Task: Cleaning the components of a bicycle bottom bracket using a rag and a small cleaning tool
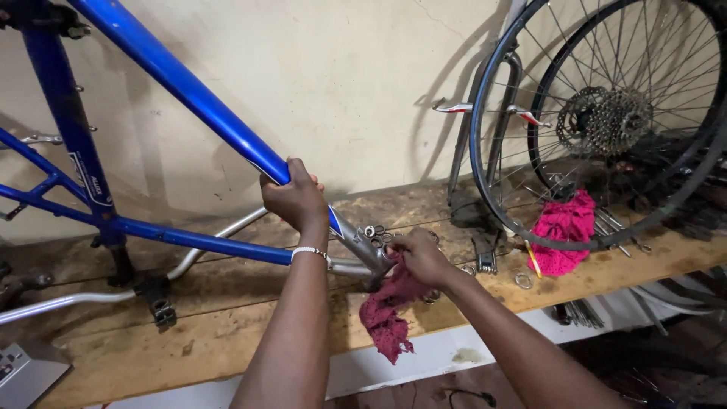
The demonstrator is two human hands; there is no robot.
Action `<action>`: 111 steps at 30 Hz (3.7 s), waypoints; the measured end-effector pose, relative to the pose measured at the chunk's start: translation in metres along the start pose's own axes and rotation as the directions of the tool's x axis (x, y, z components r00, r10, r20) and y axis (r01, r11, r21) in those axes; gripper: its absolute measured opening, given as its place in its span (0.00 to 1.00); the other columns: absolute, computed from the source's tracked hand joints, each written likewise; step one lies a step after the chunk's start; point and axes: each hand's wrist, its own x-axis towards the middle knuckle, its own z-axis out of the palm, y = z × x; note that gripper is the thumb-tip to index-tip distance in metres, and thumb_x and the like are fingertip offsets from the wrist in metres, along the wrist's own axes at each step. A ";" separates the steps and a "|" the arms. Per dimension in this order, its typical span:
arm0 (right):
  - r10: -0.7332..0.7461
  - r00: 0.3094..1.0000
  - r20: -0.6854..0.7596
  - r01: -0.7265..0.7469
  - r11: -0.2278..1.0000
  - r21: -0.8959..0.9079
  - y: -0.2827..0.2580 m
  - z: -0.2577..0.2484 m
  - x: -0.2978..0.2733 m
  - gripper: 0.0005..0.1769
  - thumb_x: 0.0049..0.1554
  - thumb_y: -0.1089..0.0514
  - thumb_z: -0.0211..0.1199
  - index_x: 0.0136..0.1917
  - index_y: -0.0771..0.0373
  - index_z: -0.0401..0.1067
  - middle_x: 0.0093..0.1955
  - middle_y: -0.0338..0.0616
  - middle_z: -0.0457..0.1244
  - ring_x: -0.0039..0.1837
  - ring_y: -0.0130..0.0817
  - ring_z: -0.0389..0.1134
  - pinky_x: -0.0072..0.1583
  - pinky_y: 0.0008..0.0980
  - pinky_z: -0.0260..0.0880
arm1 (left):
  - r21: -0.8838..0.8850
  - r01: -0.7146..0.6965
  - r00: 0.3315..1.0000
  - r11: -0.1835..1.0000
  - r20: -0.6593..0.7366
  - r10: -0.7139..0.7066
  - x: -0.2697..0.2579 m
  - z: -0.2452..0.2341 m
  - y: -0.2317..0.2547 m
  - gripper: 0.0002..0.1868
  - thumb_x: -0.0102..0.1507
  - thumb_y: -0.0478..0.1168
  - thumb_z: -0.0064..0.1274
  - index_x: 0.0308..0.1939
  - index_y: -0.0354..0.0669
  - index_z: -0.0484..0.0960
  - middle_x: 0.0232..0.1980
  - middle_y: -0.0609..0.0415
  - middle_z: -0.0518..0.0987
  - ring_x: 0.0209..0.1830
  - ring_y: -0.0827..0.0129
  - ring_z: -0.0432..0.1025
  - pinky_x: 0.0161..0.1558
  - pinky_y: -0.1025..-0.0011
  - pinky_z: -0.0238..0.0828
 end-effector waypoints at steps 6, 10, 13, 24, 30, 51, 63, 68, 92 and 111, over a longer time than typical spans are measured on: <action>0.056 0.967 0.248 0.037 0.934 -0.356 -0.060 -0.053 0.005 0.06 0.51 0.58 0.54 0.36 0.49 0.71 0.47 0.43 0.55 0.56 0.49 0.59 0.56 0.47 0.63 | 0.047 -0.025 1.000 0.999 0.004 0.024 -0.005 -0.002 0.011 0.10 0.53 0.39 0.50 0.36 0.37 0.73 0.12 0.51 0.68 0.08 0.70 0.67 0.13 0.75 0.62; -0.138 0.960 0.243 0.231 0.883 -0.410 -0.039 -0.048 0.004 0.04 0.44 0.55 0.63 0.35 0.48 0.69 0.44 0.43 0.53 0.52 0.50 0.59 0.48 0.44 0.67 | 0.042 -0.033 0.999 0.999 0.012 0.033 -0.006 -0.003 0.011 0.09 0.53 0.38 0.50 0.34 0.38 0.72 0.11 0.51 0.68 0.08 0.69 0.67 0.12 0.75 0.62; -0.173 0.955 0.241 0.266 0.858 -0.439 -0.026 -0.043 0.001 0.16 0.37 0.51 0.68 0.40 0.49 0.68 0.43 0.44 0.51 0.51 0.50 0.58 0.46 0.46 0.68 | 0.033 -0.035 0.999 0.999 0.035 0.033 -0.005 -0.004 0.015 0.07 0.54 0.37 0.49 0.33 0.39 0.71 0.11 0.51 0.68 0.07 0.70 0.66 0.13 0.75 0.62; 0.282 0.918 -0.280 -0.272 0.959 0.074 -0.043 -0.028 -0.042 0.10 0.55 0.59 0.53 0.49 0.48 0.72 0.47 0.49 0.55 0.51 0.55 0.63 0.50 0.45 0.69 | 0.304 -0.087 0.964 0.949 0.264 0.004 -0.037 -0.054 0.043 0.39 0.59 0.60 0.49 0.54 0.25 0.62 0.45 0.31 0.69 0.51 0.44 0.66 0.53 0.51 0.58; 0.559 0.797 -0.228 -0.312 0.704 0.637 0.002 -0.012 -0.044 0.12 0.58 0.60 0.49 0.52 0.54 0.73 0.50 0.44 0.66 0.56 0.37 0.66 0.60 0.38 0.60 | 0.452 -0.147 0.985 0.880 0.152 0.087 -0.073 -0.090 -0.043 0.19 0.63 0.54 0.47 0.36 0.40 0.71 0.33 0.40 0.75 0.40 0.43 0.71 0.44 0.53 0.66; 0.488 0.872 0.033 -0.388 0.649 0.655 -0.108 -0.076 -0.074 0.28 0.47 0.42 0.55 0.57 0.56 0.70 0.56 0.46 0.67 0.54 0.38 0.71 0.53 0.33 0.73 | 0.182 0.514 0.566 0.838 0.662 -0.491 -0.124 -0.102 -0.009 0.08 0.59 0.36 0.52 0.41 0.40 0.75 0.40 0.47 0.79 0.35 0.63 0.73 0.36 0.70 0.72; 0.600 0.799 -0.039 -0.184 0.307 0.934 -0.071 -0.007 -0.083 0.18 0.49 0.65 0.65 0.27 0.60 0.56 0.38 0.44 0.64 0.37 0.30 0.61 0.39 0.27 0.64 | 0.369 0.388 0.685 0.844 0.498 -0.533 -0.131 -0.117 -0.076 0.07 0.56 0.40 0.57 0.30 0.40 0.81 0.29 0.54 0.79 0.27 0.72 0.70 0.29 0.75 0.67; 0.509 0.845 -0.164 -0.221 0.612 0.759 -0.083 -0.017 -0.078 0.11 0.46 0.59 0.65 0.44 0.58 0.69 0.44 0.42 0.68 0.46 0.32 0.69 0.48 0.27 0.68 | 0.404 0.376 0.650 0.834 0.527 -0.548 -0.126 -0.113 -0.098 0.10 0.55 0.44 0.58 0.28 0.41 0.82 0.29 0.56 0.79 0.29 0.75 0.68 0.31 0.76 0.65; -0.061 0.997 -0.048 0.051 0.982 -0.179 -0.020 -0.009 0.004 0.05 0.48 0.63 0.53 0.37 0.57 0.70 0.39 0.47 0.63 0.46 0.53 0.66 0.44 0.42 0.69 | -0.147 0.234 0.952 0.961 0.233 -0.196 -0.009 -0.012 -0.006 0.10 0.48 0.38 0.53 0.20 0.37 0.67 0.11 0.47 0.67 0.06 0.64 0.65 0.11 0.69 0.62; -0.066 0.981 0.183 0.126 0.934 -0.334 -0.046 -0.039 0.009 0.12 0.44 0.62 0.58 0.44 0.65 0.67 0.44 0.54 0.62 0.52 0.55 0.65 0.48 0.47 0.71 | -0.051 0.165 0.984 0.985 0.079 -0.160 -0.024 -0.011 0.013 0.06 0.46 0.37 0.48 0.22 0.37 0.71 0.10 0.48 0.67 0.06 0.67 0.64 0.11 0.72 0.61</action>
